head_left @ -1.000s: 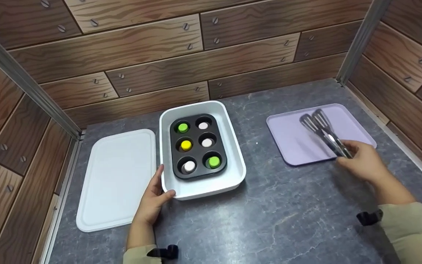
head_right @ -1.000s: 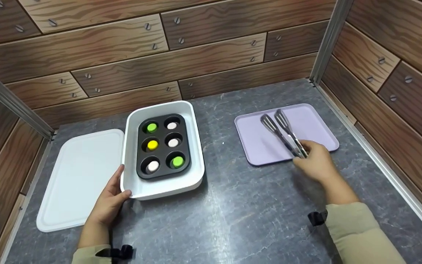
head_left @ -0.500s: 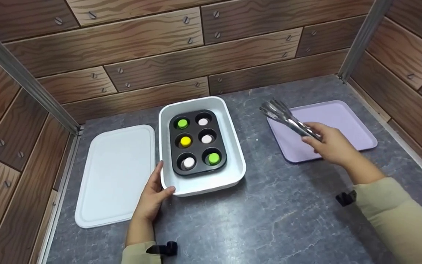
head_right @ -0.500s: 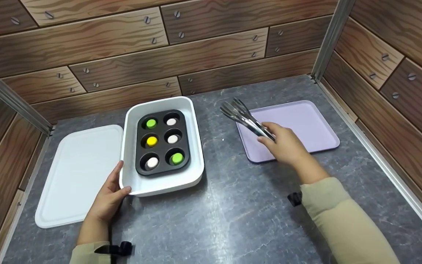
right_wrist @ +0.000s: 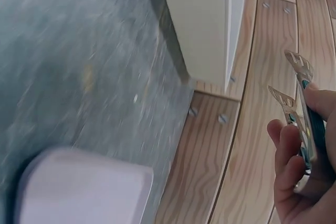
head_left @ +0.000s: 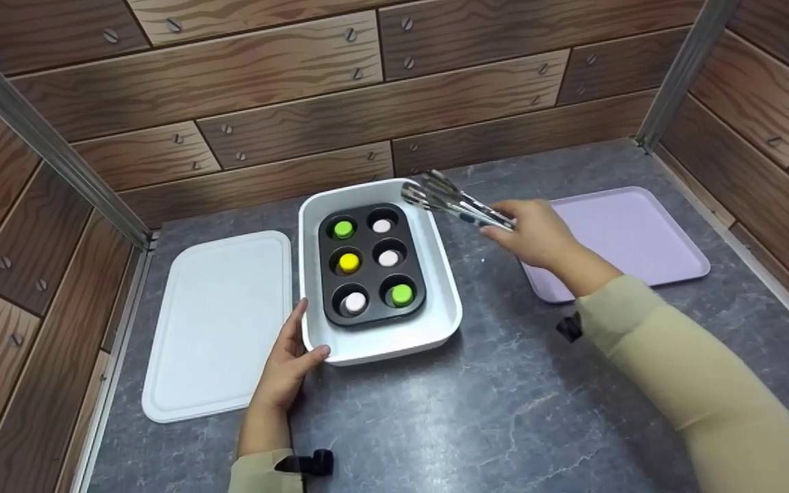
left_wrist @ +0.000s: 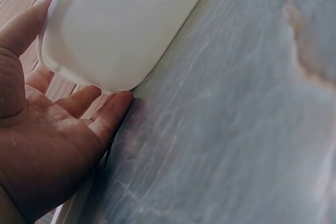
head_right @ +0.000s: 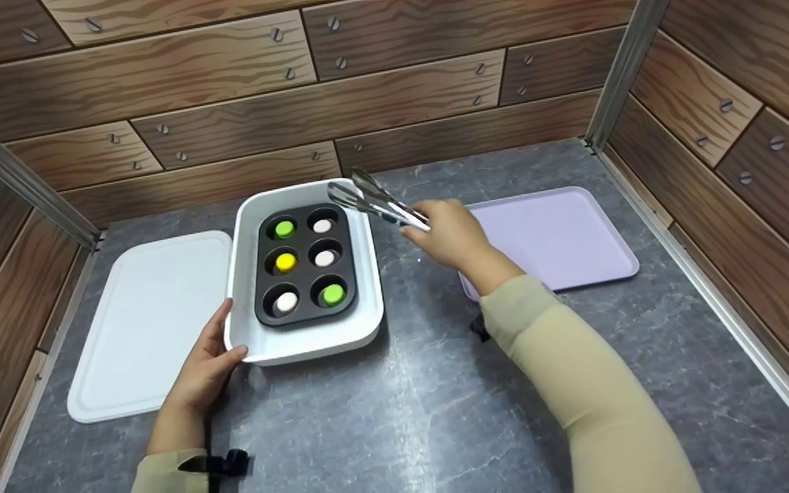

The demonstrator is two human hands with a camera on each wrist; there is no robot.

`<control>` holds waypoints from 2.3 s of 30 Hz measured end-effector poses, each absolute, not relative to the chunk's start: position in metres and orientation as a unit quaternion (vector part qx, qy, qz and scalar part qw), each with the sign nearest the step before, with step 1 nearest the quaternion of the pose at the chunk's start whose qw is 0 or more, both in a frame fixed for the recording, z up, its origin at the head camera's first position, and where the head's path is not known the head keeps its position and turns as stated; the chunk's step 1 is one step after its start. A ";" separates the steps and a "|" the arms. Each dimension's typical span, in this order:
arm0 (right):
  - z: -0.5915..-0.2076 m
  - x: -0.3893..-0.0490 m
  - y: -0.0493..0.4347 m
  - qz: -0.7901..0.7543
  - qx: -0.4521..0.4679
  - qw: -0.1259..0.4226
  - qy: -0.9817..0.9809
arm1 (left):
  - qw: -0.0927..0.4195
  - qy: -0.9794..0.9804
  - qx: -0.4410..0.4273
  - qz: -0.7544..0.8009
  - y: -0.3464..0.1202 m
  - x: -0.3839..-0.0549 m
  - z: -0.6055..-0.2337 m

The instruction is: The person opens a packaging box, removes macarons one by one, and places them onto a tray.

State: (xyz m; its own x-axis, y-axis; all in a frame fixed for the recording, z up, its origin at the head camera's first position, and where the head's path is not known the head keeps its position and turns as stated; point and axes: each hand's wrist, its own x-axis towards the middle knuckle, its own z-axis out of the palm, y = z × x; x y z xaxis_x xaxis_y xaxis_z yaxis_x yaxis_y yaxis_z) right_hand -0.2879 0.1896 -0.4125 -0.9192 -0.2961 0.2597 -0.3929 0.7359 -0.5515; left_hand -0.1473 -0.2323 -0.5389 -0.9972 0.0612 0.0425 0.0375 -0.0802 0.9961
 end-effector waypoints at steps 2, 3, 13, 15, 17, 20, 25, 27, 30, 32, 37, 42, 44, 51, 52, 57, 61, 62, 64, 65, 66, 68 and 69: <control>-0.412 -0.294 0.177 0.310 0.191 0.070 -0.929 | 0.005 0.680 0.035 0.733 -0.230 -0.148 -0.539; -0.412 -0.296 0.171 0.309 0.194 0.066 -0.928 | 0.003 0.681 0.034 0.732 -0.229 -0.148 -0.539; -0.417 -0.322 0.109 0.320 0.215 0.046 -0.921 | -0.018 0.700 0.023 0.714 -0.227 -0.146 -0.539; -0.419 -0.325 0.099 0.320 0.215 0.046 -0.921 | -0.018 0.701 0.021 0.713 -0.227 -0.146 -0.538; -0.421 -0.327 0.090 0.318 0.217 0.044 -0.922 | -0.015 0.699 0.022 0.715 -0.226 -0.146 -0.538; -0.424 -0.330 0.079 0.308 0.215 0.035 -0.926 | -0.012 0.693 0.020 0.720 -0.225 -0.146 -0.538; -0.423 -0.334 0.063 0.279 0.195 0.010 -0.940 | -0.013 0.681 0.013 0.732 -0.224 -0.144 -0.538; -0.421 -0.334 0.056 0.256 0.193 0.000 -0.947 | -0.015 0.679 0.014 0.733 -0.224 -0.145 -0.539; -0.418 -0.334 0.048 0.223 0.194 -0.011 -0.955 | -0.016 0.674 0.020 0.738 -0.224 -0.145 -0.540; -0.417 -0.334 0.044 0.207 0.197 -0.015 -0.958 | -0.015 0.670 0.026 0.742 -0.225 -0.146 -0.540; -0.414 -0.333 0.035 0.189 0.195 -0.032 -0.962 | -0.016 0.660 0.032 0.750 -0.226 -0.147 -0.540; -0.410 -0.331 0.031 0.196 0.200 -0.042 -0.959 | -0.017 0.659 0.030 0.751 -0.225 -0.146 -0.541; -0.408 -0.328 0.035 0.210 0.216 -0.039 -0.953 | -0.015 0.659 0.029 0.751 -0.224 -0.146 -0.541; -0.395 -0.303 0.074 0.246 0.307 -0.041 -0.919 | -0.012 0.665 0.029 0.746 -0.221 -0.146 -0.541; -0.394 -0.299 0.078 0.243 0.319 -0.049 -0.915 | -0.014 0.667 0.028 0.744 -0.222 -0.146 -0.541; -0.389 -0.288 0.088 0.214 0.353 -0.081 -0.907 | -0.020 0.681 0.015 0.732 -0.224 -0.145 -0.541; -0.387 -0.284 0.087 0.199 0.356 -0.098 -0.908 | -0.015 0.681 0.008 0.732 -0.225 -0.144 -0.542; -0.387 -0.284 0.086 0.196 0.359 -0.101 -0.907 | -0.014 0.679 0.008 0.734 -0.225 -0.144 -0.543; -0.387 -0.283 0.085 0.190 0.363 -0.103 -0.906 | -0.014 0.675 0.010 0.738 -0.225 -0.144 -0.543; -0.387 -0.282 0.084 0.187 0.365 -0.104 -0.906 | -0.015 0.673 0.013 0.739 -0.225 -0.144 -0.543; -0.388 -0.282 0.084 0.184 0.367 -0.103 -0.906 | -0.016 0.672 0.015 0.740 -0.225 -0.145 -0.543; -0.388 -0.282 0.083 0.180 0.370 -0.103 -0.906 | -0.017 0.673 0.017 0.739 -0.224 -0.145 -0.543; -0.388 -0.282 0.083 0.177 0.371 -0.104 -0.906 | -0.017 0.674 0.017 0.738 -0.224 -0.146 -0.542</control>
State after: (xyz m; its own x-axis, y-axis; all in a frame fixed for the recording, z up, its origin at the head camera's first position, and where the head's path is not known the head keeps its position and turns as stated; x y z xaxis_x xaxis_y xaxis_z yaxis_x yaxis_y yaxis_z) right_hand -0.2816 0.0830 -0.3882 -0.7039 -0.7081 -0.0562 -0.6347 0.6625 -0.3978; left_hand -0.1457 -0.2242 -0.5423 -0.9988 -0.0022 0.0483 0.0483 -0.0898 0.9948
